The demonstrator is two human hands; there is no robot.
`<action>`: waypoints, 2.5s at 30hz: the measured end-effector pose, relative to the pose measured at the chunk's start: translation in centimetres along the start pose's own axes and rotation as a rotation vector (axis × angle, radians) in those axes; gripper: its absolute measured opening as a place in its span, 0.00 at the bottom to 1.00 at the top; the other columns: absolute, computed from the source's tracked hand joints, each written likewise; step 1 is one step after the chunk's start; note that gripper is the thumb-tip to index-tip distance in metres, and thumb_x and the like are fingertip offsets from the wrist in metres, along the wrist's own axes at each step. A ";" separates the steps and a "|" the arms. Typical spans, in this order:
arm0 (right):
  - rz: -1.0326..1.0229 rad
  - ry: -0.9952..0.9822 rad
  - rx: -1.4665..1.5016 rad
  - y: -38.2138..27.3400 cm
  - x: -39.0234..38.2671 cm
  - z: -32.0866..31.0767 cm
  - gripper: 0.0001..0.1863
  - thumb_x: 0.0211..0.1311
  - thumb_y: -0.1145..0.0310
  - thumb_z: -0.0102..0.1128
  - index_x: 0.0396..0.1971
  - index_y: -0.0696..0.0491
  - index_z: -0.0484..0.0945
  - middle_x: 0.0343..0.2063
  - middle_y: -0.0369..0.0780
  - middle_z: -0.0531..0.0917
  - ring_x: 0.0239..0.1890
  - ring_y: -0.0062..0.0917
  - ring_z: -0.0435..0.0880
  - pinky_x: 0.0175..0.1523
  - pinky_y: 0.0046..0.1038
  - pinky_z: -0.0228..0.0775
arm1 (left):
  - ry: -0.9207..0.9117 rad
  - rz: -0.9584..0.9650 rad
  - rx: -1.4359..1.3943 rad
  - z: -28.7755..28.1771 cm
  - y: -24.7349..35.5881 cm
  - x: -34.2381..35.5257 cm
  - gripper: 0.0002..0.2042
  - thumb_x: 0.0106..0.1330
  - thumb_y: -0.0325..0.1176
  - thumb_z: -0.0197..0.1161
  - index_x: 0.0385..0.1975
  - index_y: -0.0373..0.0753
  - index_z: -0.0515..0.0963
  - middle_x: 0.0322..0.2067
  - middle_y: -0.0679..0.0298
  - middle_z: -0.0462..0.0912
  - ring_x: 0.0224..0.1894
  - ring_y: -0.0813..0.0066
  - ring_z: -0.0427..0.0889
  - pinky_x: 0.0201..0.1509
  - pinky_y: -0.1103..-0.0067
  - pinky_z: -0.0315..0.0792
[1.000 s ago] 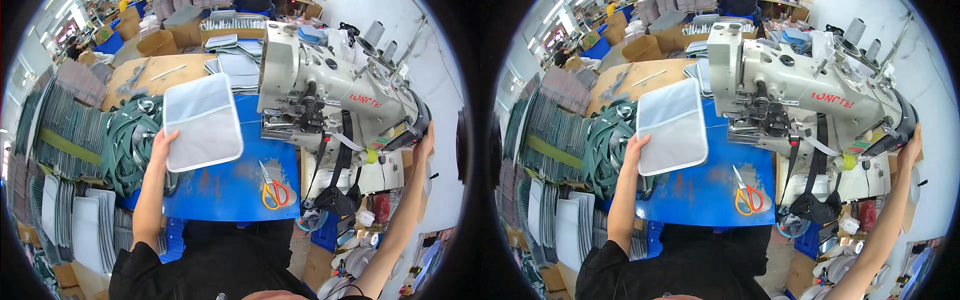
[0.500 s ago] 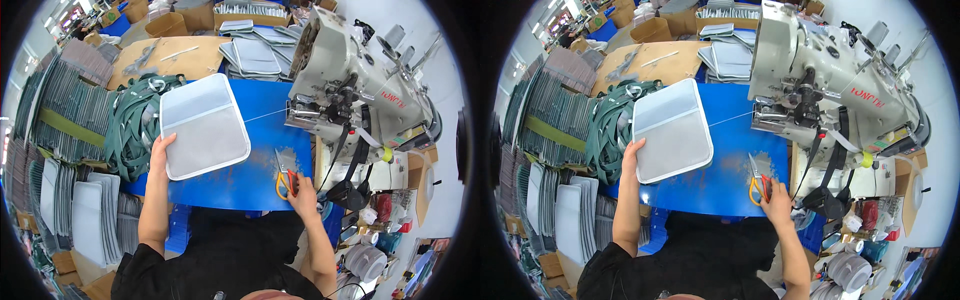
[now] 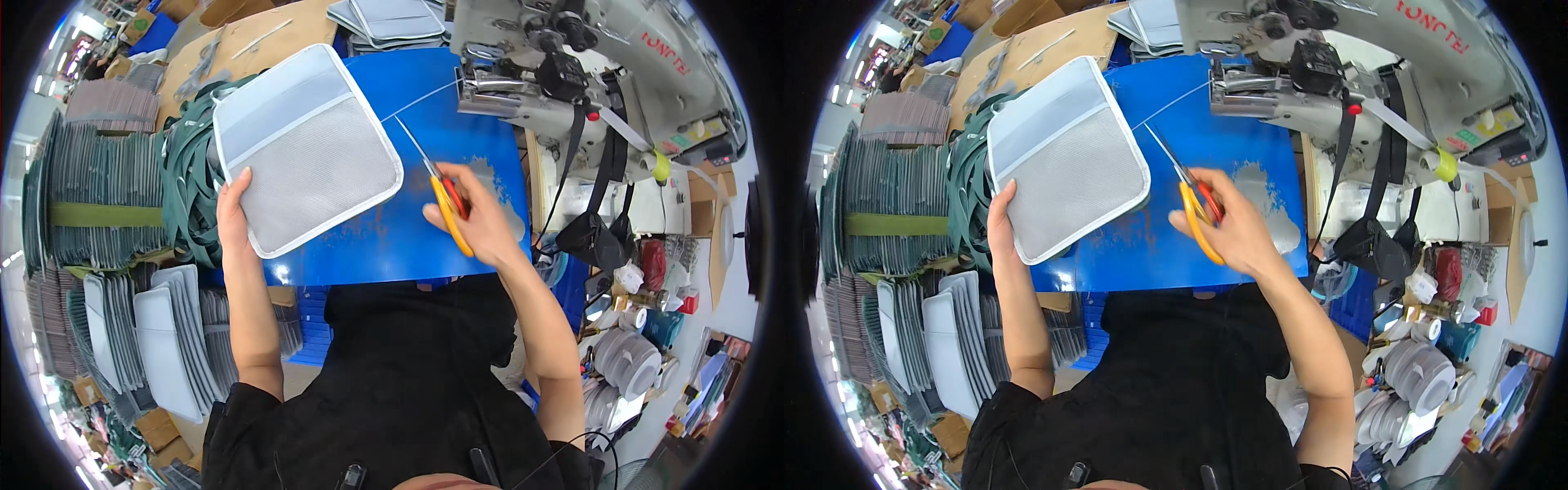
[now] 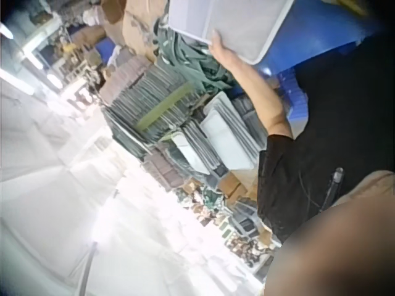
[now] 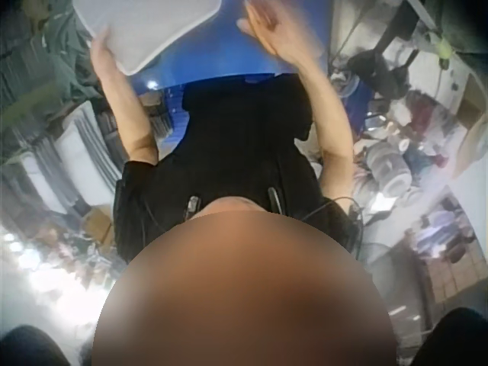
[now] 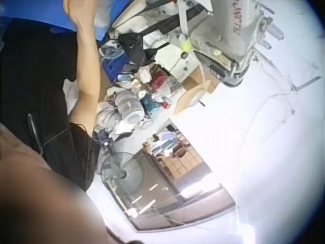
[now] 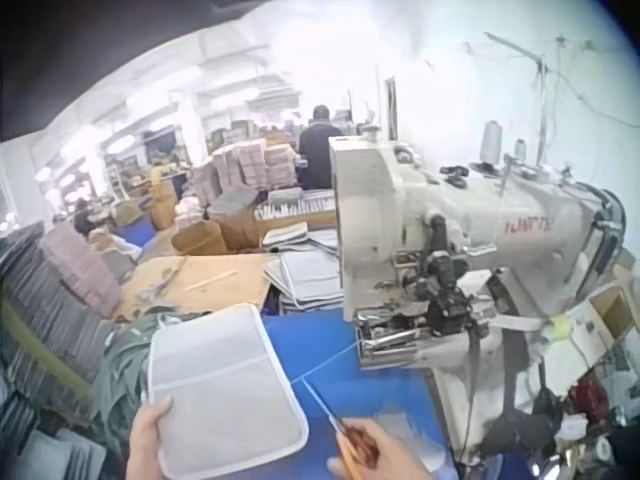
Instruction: Sewing fabric and mesh components together using an industrial sewing machine to manufacture pouches.
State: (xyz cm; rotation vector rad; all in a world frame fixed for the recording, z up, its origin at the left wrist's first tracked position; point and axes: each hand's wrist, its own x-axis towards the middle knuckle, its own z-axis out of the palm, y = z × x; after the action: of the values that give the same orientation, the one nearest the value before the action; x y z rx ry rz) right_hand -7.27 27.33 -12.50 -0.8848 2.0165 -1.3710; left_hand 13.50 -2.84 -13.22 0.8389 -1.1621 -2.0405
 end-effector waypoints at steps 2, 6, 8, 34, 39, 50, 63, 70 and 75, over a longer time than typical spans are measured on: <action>0.008 -0.005 0.204 0.5 1.0 0.7 0.31 0.62 0.60 0.77 0.60 0.55 0.74 0.30 0.30 0.76 0.32 0.12 0.70 0.37 0.19 0.64 | -0.019 0.025 0.028 0.1 0.3 -0.1 0.20 0.70 0.35 0.66 0.58 0.30 0.76 0.49 0.54 0.86 0.46 0.65 0.87 0.52 0.73 0.80; 0.099 -0.014 0.340 0.8 0.3 0.6 0.25 0.65 0.65 0.76 0.57 0.55 0.76 0.28 0.27 0.73 0.27 0.09 0.66 0.34 0.17 0.60 | -0.030 0.129 0.133 1.7 1.7 -1.8 0.18 0.70 0.32 0.66 0.56 0.30 0.78 0.48 0.55 0.87 0.46 0.69 0.87 0.52 0.76 0.79; 0.110 0.010 0.298 2.9 -0.3 0.4 0.24 0.65 0.67 0.75 0.57 0.55 0.76 0.27 0.26 0.71 0.26 0.09 0.66 0.33 0.17 0.59 | -0.083 0.163 0.197 2.1 1.9 -2.3 0.18 0.71 0.32 0.66 0.56 0.29 0.78 0.48 0.55 0.87 0.46 0.71 0.87 0.53 0.77 0.78; -0.171 0.123 -0.927 10.7 -4.1 -2.9 0.39 0.47 0.87 0.57 0.65 0.58 0.71 0.65 0.52 0.72 0.63 0.49 0.76 0.67 0.44 0.69 | -0.626 0.727 1.455 3.4 -16.7 -5.2 0.24 0.54 0.53 0.78 0.32 0.41 0.76 0.67 0.50 0.71 0.73 0.46 0.64 0.71 0.43 0.58; -0.241 -0.003 -0.596 8.6 0.4 3.6 0.34 0.49 0.79 0.61 0.63 0.53 0.76 0.60 0.49 0.78 0.62 0.46 0.76 0.64 0.43 0.69 | -0.555 0.549 1.588 4.8 -17.5 -5.9 0.26 0.54 0.55 0.77 0.39 0.42 0.74 0.75 0.49 0.62 0.78 0.46 0.55 0.75 0.39 0.51; -0.131 0.176 -0.638 13.1 5.4 7.5 0.17 0.66 0.53 0.66 0.38 0.53 0.87 0.37 0.45 0.88 0.41 0.44 0.87 0.46 0.42 0.76 | -0.430 0.485 1.447 1.1 -12.8 -9.4 0.30 0.59 0.43 0.76 0.62 0.44 0.77 0.74 0.53 0.65 0.75 0.50 0.64 0.76 0.53 0.60; -0.172 0.177 -0.646 11.5 4.7 7.4 0.17 0.71 0.54 0.63 0.44 0.53 0.85 0.40 0.42 0.88 0.43 0.40 0.86 0.49 0.37 0.75 | 0.784 0.260 2.011 -15.6 10.1 -25.7 0.19 0.65 0.30 0.68 0.57 0.38 0.82 0.49 0.49 0.86 0.51 0.51 0.86 0.57 0.67 0.78; 0.097 -0.040 0.537 5.2 1.1 7.6 0.27 0.77 0.51 0.56 0.60 0.58 0.78 0.55 0.44 0.84 0.54 0.31 0.84 0.57 0.31 0.73 | -0.169 0.658 2.051 -1.8 6.4 -25.5 0.19 0.61 0.24 0.65 0.53 0.42 0.83 0.51 0.60 0.88 0.50 0.64 0.89 0.50 0.70 0.84; 0.424 -0.674 0.440 6.1 0.8 5.7 0.21 0.68 0.65 0.68 0.58 0.58 0.82 0.46 0.34 0.87 0.47 0.15 0.82 0.56 0.22 0.72 | -1.190 0.598 1.397 4.4 0.3 -20.9 0.17 0.67 0.39 0.66 0.53 0.41 0.83 0.57 0.58 0.82 0.61 0.63 0.82 0.59 0.66 0.80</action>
State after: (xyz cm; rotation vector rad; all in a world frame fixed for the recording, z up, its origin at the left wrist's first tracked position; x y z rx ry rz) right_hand -4.89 25.04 -20.20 -0.5654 1.2292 -1.0274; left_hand 22.57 15.36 -6.76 -0.4323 -3.0706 -0.8333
